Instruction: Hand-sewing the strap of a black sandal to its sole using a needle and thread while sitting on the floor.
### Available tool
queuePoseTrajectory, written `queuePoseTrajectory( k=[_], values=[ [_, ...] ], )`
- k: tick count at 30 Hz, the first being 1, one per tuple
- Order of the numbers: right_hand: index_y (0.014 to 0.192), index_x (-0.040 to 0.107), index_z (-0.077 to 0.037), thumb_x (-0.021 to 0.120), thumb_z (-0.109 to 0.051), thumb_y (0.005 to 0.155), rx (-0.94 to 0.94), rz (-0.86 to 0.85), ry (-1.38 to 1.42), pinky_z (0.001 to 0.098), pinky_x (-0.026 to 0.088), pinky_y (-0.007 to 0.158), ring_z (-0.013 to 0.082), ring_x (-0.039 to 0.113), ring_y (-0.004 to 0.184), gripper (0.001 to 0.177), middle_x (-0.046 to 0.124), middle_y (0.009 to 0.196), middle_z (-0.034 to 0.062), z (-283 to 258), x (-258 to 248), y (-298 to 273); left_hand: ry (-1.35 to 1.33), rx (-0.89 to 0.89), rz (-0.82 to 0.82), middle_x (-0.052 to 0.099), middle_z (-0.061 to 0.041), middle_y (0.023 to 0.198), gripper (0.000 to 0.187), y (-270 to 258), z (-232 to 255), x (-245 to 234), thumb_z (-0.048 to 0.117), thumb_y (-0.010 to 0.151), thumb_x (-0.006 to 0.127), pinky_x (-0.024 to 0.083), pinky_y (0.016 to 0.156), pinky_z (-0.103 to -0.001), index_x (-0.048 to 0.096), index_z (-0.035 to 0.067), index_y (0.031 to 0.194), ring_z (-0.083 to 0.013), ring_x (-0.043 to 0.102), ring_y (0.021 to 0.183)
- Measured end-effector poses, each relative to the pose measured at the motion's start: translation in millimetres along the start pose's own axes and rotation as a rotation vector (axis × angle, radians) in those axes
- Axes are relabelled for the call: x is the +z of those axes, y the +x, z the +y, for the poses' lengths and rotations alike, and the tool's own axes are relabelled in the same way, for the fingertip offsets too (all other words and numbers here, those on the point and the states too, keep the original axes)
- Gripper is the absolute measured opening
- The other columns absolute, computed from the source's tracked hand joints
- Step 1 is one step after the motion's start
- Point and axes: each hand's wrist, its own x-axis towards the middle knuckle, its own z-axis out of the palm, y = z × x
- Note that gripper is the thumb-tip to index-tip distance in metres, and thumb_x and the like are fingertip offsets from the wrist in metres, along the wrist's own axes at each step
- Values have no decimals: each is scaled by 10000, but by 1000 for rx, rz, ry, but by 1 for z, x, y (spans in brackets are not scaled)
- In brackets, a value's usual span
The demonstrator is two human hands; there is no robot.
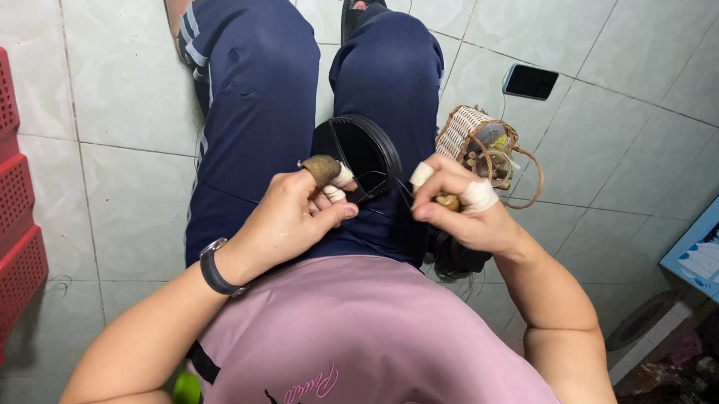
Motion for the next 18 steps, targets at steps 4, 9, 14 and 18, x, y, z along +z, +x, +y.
queuePoseTrajectory(
  k=[4, 9, 14, 18],
  values=[
    [852, 620, -11, 692, -185, 874, 38, -103, -281, 395, 488, 674, 356, 608, 726, 191, 554, 887, 177, -14, 0, 0, 1, -50, -41, 667, -145, 639, 257, -4, 6, 4, 42, 774, 726, 526, 435, -227, 625, -53, 990, -131, 629, 501],
    [800, 695, -64, 635, -111, 862, -164, -130, -13, 320, 509, 690, 225, 610, 692, 98, 613, 854, 109, -33, -3, 11, -82, -97, -108, 657, -99, 585, 282, -6, 13, 10, 58, 777, 727, 493, 403, -172, 625, -25, 1026, -76, 580, 450],
    [950, 697, -21, 601, -43, 889, -302, -90, -197, 348, 518, 603, 297, 586, 593, 116, 585, 726, 127, -8, 15, 15, -327, -35, -115, 680, -163, 734, 283, -14, 6, 21, -1, 776, 725, 575, 490, -215, 597, -73, 1018, -127, 672, 548],
    [800, 704, -122, 758, -212, 810, -257, -95, -254, 394, 499, 715, 287, 594, 761, 106, 568, 926, 106, -10, 10, 9, -125, 142, 9, 690, -151, 773, 187, -11, 17, 10, 95, 841, 708, 554, 489, -235, 636, -31, 958, -148, 672, 558]
  ],
)
